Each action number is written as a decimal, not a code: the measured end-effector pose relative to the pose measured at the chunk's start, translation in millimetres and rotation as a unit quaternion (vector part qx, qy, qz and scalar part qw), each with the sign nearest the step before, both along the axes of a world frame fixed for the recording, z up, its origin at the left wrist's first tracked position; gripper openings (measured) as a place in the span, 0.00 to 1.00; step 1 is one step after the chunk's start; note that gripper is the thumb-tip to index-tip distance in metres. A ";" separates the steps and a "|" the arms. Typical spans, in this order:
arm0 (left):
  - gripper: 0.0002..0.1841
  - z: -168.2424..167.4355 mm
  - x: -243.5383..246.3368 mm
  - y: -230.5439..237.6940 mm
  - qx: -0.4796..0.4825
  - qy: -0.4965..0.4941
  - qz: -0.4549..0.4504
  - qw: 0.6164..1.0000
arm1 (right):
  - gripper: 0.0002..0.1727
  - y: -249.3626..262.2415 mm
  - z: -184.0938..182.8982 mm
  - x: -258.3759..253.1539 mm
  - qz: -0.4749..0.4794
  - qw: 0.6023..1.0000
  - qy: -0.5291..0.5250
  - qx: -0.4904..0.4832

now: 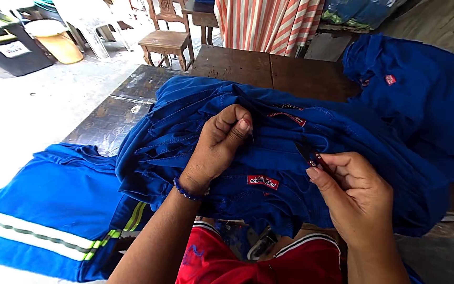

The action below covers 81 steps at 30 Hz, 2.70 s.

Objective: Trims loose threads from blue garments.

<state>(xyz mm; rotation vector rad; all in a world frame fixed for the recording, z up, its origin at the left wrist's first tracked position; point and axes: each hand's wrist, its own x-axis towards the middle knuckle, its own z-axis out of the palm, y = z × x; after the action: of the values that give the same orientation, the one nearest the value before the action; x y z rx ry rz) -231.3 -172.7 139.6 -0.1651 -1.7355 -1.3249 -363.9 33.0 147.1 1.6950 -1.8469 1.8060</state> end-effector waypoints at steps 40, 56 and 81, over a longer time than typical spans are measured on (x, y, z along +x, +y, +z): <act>0.06 -3.0 52.3 21.1 0.119 0.055 0.039 0.991 | 0.08 -12.2 -1.4 -6.3 0.001 0.999 0.041 0.032; 0.10 -10.7 15.3 61.4 -0.107 -0.159 0.423 0.885 | 0.09 -12.1 -5.5 -0.7 -0.025 0.997 0.070 0.029; 0.09 -11.6 50.4 30.9 -0.038 -0.161 0.218 0.962 | 0.12 -36.0 3.7 45.9 -0.085 0.955 0.274 0.078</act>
<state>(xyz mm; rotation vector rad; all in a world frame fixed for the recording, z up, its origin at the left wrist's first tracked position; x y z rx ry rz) -180.9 -141.8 128.0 0.3934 -1.9503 -0.9963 -318.0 -3.0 150.7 1.7784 -1.8376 1.0050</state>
